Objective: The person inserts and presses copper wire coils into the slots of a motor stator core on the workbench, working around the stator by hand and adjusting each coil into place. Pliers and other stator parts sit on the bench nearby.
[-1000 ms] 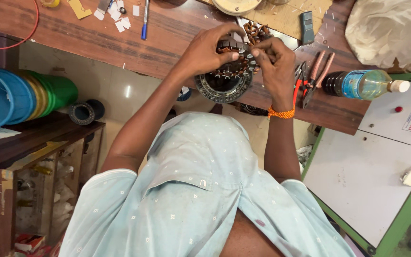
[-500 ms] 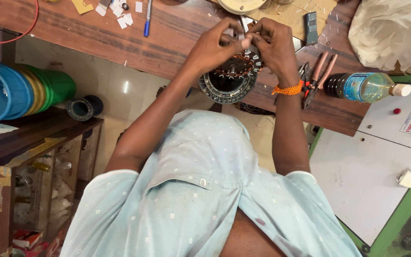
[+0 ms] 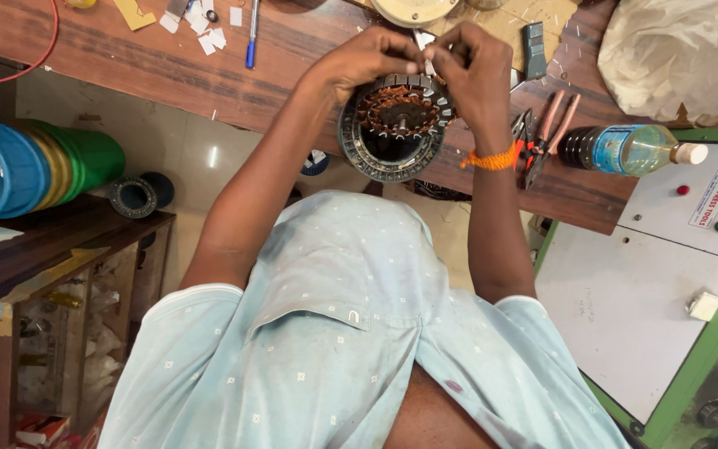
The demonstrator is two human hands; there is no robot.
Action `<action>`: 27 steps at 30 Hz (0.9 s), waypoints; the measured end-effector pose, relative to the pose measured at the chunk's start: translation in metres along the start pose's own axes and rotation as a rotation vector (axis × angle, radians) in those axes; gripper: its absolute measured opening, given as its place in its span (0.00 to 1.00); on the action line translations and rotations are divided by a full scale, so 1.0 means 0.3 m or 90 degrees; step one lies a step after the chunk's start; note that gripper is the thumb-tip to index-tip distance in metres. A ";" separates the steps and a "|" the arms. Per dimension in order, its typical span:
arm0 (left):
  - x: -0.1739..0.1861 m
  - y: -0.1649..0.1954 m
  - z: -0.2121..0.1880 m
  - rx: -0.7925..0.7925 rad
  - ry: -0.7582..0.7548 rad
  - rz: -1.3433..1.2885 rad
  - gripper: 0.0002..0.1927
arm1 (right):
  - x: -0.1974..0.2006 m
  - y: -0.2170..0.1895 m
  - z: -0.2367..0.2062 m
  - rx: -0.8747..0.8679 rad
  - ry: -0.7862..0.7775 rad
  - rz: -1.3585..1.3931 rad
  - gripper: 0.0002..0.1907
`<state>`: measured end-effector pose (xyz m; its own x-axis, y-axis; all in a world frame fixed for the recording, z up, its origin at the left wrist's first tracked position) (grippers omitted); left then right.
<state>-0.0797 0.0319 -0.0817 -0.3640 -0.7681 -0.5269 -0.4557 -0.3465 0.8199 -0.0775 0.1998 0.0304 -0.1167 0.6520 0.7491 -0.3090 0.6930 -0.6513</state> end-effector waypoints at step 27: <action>-0.191 0.162 -0.191 -0.254 0.152 0.423 0.19 | -0.045 0.053 -0.364 -0.252 0.092 0.178 0.05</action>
<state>-0.0344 0.0281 0.0012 -0.2536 -0.9595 0.1228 0.1345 0.0907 0.9868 0.0222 0.2358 -0.0032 -0.0035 0.8459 0.5333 0.1005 0.5309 -0.8414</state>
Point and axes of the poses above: each hand's wrist, its own z-axis towards the middle knuckle, its own x-axis out of the back of the hand, y = z × x, the point moved 4 cm from there along z, towards the middle knuckle, and after that the axes turned 6 degrees about -z, right-handed, at the moved point
